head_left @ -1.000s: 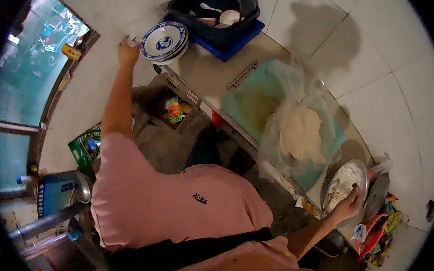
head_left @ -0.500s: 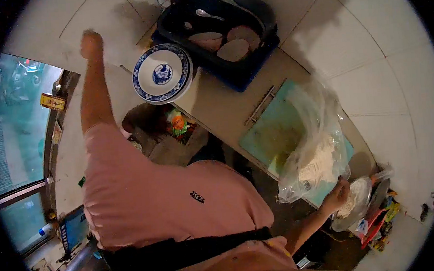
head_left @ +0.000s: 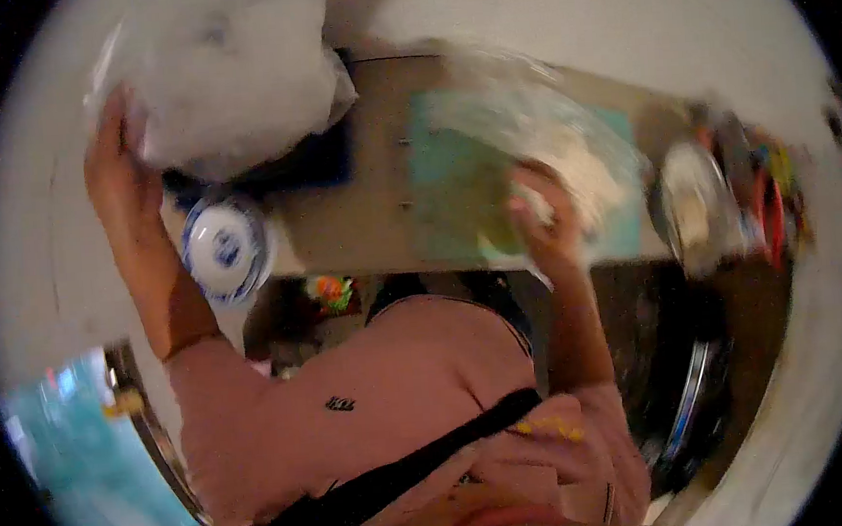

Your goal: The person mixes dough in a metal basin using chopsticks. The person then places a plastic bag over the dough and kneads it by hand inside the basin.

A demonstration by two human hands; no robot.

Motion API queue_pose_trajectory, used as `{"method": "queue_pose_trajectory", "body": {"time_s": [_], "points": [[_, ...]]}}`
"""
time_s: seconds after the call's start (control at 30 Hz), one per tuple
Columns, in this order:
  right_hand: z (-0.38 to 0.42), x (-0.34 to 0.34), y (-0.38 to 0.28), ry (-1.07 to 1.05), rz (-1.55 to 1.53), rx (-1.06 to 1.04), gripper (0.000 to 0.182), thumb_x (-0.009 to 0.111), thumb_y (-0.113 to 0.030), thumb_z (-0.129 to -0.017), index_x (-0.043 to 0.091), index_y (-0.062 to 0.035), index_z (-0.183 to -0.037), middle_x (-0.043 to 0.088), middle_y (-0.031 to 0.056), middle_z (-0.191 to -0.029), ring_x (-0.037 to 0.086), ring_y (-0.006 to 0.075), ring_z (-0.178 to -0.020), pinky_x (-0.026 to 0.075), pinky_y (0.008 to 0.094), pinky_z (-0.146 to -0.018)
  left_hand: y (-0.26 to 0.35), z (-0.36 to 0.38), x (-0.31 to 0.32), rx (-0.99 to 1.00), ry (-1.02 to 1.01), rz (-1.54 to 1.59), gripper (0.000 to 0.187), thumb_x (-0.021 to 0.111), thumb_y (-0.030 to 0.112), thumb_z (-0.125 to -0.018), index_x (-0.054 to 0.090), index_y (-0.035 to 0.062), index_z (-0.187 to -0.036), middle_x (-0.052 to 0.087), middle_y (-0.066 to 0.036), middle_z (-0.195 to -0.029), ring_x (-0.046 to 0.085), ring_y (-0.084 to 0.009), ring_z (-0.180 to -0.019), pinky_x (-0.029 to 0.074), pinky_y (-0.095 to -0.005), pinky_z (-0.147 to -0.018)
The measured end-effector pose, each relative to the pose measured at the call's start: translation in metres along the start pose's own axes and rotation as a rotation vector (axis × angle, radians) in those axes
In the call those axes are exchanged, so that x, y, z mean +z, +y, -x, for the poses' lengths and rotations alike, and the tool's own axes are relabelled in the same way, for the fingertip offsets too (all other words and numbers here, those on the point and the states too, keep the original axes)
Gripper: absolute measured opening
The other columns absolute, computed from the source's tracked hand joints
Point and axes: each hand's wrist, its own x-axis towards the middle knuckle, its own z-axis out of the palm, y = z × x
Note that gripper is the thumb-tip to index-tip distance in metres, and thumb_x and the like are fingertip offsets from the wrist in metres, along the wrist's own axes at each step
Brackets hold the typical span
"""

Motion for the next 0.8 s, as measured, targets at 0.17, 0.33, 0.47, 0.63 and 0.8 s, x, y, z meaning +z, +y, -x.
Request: {"method": "queue_pose_trajectory", "body": {"time_s": [0.17, 0.33, 0.47, 0.63, 0.8], "points": [[0.026, -0.055, 0.038, 0.086, -0.448, 0.03, 0.074, 0.062, -0.032, -0.075, 0.022, -0.0077, -0.132, 0.033, 0.0192, -0.127, 0.034, 0.0276, -0.117, 0.032, 0.0385, -0.093, -0.065, 0.132, 0.097, 0.269, -0.624, -0.776, 0.04, 0.046, 0.029, -0.087, 0.046, 0.0009, -0.116, 0.051, -0.014, -0.112, 0.052, -0.0221, -0.098, 0.041, -0.0324, -0.084], [0.075, -0.173, 0.086, 0.201, -0.574, 0.176, 0.073, 0.06, -0.029, -0.078, 0.018, -0.0081, -0.133, 0.033, 0.0159, -0.127, 0.033, 0.0234, -0.117, 0.033, 0.0366, -0.092, -0.151, 0.258, 0.194, -0.249, -0.819, -0.228, 0.036, 0.044, 0.028, -0.088, 0.049, 0.0017, -0.112, 0.052, -0.012, -0.11, 0.05, -0.022, -0.1, 0.04, -0.0342, -0.084], [0.113, -0.255, 0.13, 0.379, -0.845, 0.272, 0.043, 0.055, -0.022, -0.083, 0.04, -0.0055, -0.119, 0.049, 0.0072, -0.11, 0.047, 0.0154, -0.098, 0.039, 0.0282, -0.083, -0.286, 0.314, 0.225, -0.008, -1.146, -0.245, 0.05, 0.057, 0.026, -0.078, 0.042, 0.002, -0.119, 0.05, -0.013, -0.113, 0.046, -0.0232, -0.105, 0.035, -0.0372, -0.091], [0.12, -0.325, 0.169, 0.307, -0.634, 0.323, 0.019, 0.051, -0.019, -0.086, 0.056, -0.0035, -0.096, 0.055, -0.0025, -0.078, 0.048, 0.0069, -0.07, 0.04, 0.0217, -0.063, -0.201, 0.418, 0.322, -0.472, -1.559, 0.004, 0.077, 0.073, 0.023, -0.06, 0.035, 0.0011, -0.123, 0.052, -0.015, -0.108, 0.049, -0.0223, -0.1, 0.037, -0.0359, -0.087], [0.083, -0.332, 0.178, 0.273, -0.899, 0.308, 0.021, 0.049, -0.023, -0.087, 0.057, -0.003, -0.088, 0.052, -0.0047, -0.07, 0.045, 0.0059, -0.065, 0.038, 0.02, -0.06, -0.213, 0.411, 0.351, -0.434, -1.252, -0.817, 0.069, 0.07, 0.014, -0.06, 0.036, 0.0009, -0.118, 0.057, -0.01, -0.094, 0.056, -0.0184, -0.076, 0.046, -0.0296, -0.06]]}}
